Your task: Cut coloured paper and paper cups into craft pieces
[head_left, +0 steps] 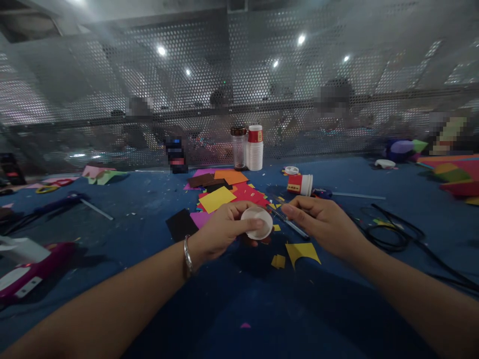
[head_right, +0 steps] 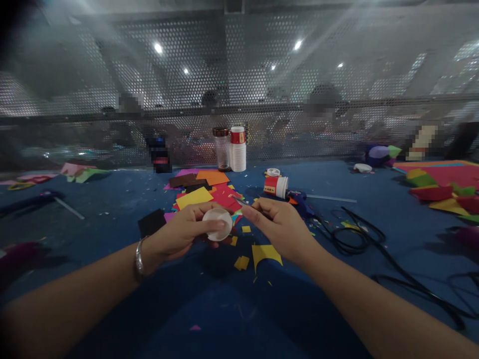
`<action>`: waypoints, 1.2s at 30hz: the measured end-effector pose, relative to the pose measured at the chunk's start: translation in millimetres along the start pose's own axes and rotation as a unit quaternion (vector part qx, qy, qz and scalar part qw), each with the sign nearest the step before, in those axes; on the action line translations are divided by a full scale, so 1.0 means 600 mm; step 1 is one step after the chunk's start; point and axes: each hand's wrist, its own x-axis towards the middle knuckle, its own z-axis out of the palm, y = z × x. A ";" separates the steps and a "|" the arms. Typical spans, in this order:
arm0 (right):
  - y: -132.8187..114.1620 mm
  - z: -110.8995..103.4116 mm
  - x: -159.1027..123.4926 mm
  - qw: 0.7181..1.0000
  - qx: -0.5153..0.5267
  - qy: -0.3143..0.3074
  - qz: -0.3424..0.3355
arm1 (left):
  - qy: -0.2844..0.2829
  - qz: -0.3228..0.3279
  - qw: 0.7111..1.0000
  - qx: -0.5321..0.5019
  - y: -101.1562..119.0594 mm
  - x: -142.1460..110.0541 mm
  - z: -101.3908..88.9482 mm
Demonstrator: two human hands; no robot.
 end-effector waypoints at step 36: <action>0.046 -0.018 0.028 0.955 -0.267 -0.112 0.058 | -0.187 0.084 0.802 0.561 0.033 -0.032 -0.007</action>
